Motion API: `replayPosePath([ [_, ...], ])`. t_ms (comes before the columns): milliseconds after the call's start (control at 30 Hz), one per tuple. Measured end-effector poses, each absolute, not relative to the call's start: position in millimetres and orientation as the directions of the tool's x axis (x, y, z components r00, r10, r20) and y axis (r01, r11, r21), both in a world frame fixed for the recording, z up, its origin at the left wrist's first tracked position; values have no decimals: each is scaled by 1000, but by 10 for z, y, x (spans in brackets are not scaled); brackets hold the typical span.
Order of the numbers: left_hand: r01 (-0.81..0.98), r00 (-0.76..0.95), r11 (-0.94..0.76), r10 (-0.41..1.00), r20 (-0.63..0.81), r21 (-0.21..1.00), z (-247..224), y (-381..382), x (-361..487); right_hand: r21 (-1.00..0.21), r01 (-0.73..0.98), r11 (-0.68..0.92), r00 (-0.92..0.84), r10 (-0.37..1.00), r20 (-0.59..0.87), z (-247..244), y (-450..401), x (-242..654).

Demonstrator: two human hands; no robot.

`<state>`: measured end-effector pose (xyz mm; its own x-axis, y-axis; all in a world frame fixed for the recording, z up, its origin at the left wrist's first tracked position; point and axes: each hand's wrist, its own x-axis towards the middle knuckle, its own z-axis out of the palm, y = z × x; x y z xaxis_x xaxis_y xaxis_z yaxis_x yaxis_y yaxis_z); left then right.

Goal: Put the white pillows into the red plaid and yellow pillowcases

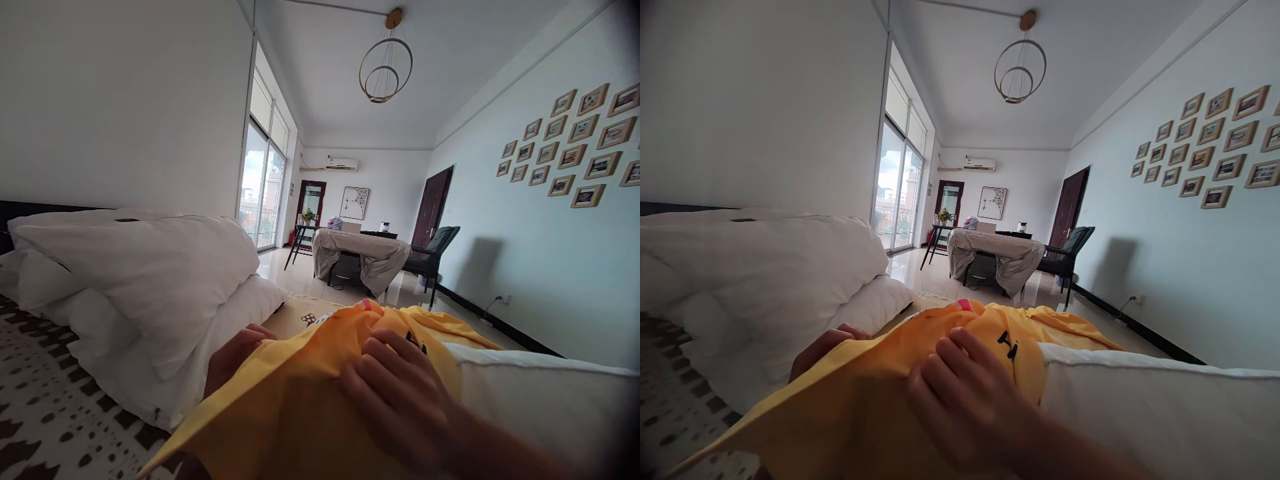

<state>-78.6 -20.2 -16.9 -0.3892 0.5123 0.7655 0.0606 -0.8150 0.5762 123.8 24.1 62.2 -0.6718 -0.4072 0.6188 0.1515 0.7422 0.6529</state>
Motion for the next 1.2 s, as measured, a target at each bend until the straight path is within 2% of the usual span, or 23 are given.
replayPosePath([
  [100, -94, -442, -848, 505, 741, 522, -141, -164, -773, 671, 145, 727, -754, -358, 551, 671, 216, 1304],
  [167, -142, -440, -835, 535, 722, 532, -119, -163, -763, 675, 136, 725, -770, -351, 533, 700, 200, 1362],
  [300, -119, -450, -805, 566, 691, 582, -90, -239, -703, 698, 130, 704, -773, -369, 516, 745, 194, 1466],
  [400, -123, -486, -717, 647, 588, 687, -86, -301, -642, 703, 131, 698, -778, -367, 510, 759, 219, 1507],
  [567, -98, -534, -667, 662, 526, 739, -125, -278, -651, 658, 110, 745, -814, -312, 490, 744, 268, 1560],
  [667, -18, -551, -613, 666, 504, 790, -168, -276, -669, 604, 131, 786, -812, -264, 521, 727, 309, 1590],
  [767, 55, -542, -593, 658, 522, 803, -197, -309, -666, 480, 131, 867, -815, -181, 550, 717, 340, 1592],
  [833, 76, -503, -600, 666, 550, 796, -205, -324, -688, 321, 100, 942, -853, -85, 515, 724, 329, 1571],
  [900, 87, -436, -613, 686, 583, 785, -210, -322, -747, 150, 59, 987, -870, -22, 492, 744, 282, 1528],
  [967, 98, -303, -640, 710, 636, 762, -213, -313, -821, 52, 47, 998, -847, 12, 532, 766, 205, 1454],
  [1033, 111, -124, -697, 698, 706, 708, -215, -325, -861, 90, 71, 993, -799, 3, 602, 774, 116, 1349],
  [1100, 61, -54, -766, 637, 769, 639, -217, -375, -832, 203, 82, 976, -780, -64, 622, 766, 35, 1232],
  [1200, -27, -211, -816, 569, 795, 577, -223, -493, -704, 290, 24, 957, -812, -150, 563, 734, -32, 1097],
])
